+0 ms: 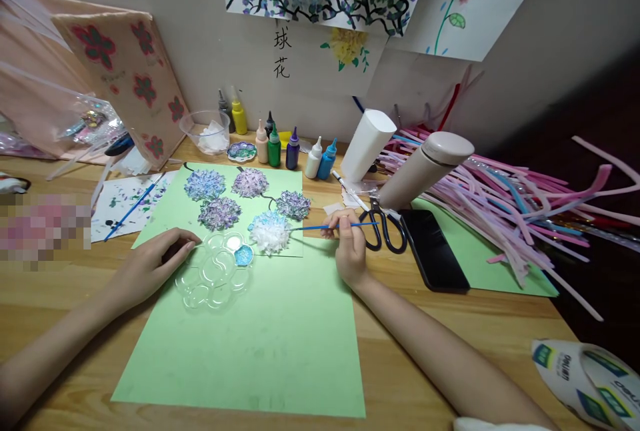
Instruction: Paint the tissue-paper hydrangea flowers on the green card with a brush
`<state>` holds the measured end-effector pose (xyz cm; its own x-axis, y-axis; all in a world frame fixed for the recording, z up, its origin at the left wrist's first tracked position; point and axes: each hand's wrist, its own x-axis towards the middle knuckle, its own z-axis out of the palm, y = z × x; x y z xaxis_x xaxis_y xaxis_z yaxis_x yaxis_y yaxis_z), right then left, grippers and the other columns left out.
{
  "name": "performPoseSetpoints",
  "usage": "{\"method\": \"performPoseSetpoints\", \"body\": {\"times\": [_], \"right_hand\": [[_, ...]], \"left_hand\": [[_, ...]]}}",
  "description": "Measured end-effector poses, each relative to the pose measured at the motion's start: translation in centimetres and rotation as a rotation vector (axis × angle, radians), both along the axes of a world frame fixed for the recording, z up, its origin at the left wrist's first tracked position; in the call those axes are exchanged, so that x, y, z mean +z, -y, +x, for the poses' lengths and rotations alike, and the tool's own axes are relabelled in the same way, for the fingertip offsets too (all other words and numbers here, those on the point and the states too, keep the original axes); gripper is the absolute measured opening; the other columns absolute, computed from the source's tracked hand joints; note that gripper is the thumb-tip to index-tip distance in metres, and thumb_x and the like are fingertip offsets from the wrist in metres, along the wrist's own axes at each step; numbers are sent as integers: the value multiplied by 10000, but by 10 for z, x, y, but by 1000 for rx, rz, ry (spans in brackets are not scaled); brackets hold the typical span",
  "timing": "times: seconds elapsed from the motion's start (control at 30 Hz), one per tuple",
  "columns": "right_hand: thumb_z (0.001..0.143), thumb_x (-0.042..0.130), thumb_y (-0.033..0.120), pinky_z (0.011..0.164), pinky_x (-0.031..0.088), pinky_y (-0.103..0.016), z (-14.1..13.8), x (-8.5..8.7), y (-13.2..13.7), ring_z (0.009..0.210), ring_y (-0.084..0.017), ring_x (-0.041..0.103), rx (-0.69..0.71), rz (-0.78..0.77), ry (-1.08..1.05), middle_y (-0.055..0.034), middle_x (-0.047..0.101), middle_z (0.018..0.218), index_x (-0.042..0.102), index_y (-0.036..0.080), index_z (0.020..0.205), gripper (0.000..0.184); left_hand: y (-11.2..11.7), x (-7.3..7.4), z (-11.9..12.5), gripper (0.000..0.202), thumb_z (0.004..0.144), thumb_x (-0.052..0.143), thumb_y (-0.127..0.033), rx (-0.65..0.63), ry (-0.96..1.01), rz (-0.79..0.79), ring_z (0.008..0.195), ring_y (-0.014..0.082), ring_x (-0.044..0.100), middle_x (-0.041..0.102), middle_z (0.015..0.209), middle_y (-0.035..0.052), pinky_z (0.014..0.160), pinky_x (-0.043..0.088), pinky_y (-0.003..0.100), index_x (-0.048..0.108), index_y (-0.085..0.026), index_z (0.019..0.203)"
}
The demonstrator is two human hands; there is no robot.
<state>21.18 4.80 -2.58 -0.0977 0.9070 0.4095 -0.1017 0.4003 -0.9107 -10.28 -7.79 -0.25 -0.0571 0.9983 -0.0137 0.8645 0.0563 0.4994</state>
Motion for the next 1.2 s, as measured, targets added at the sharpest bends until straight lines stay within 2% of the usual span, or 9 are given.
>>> {"method": "performPoseSetpoints", "body": {"times": [0.27,0.77,1.0,1.2], "right_hand": [[944,407,408,565,463,-278,-1,0,1,638,-141,570,59,-25,14,1,542,699,486,215,751,283],[933,419,462,521,445,-263,-1,1,-1,636,-141,602,98,-82,6,-7,623,718,498,221,820,278],[931,409,487,516,443,-267,0,1,-2,638,-146,604,88,-78,22,-14,635,720,495,219,825,300],[938,410,461,501,410,-251,0,2,-2,612,-132,587,18,-44,-49,-2,596,690,509,213,779,311]], "left_hand": [[0,1,1,315,932,370,-483,6,-2,-5,793,194,601,654,889,18,677,424,283,558,-233,976],[0,3,2,321,928,366,-479,10,-12,-4,800,196,605,660,894,22,683,426,285,564,-229,967],[-1,0,1,326,927,360,-484,11,-16,-3,795,198,607,663,893,26,676,430,286,561,-231,970],[-1,1,1,317,926,372,-476,9,-9,-1,810,194,610,664,908,22,690,433,284,565,-229,972]]}}
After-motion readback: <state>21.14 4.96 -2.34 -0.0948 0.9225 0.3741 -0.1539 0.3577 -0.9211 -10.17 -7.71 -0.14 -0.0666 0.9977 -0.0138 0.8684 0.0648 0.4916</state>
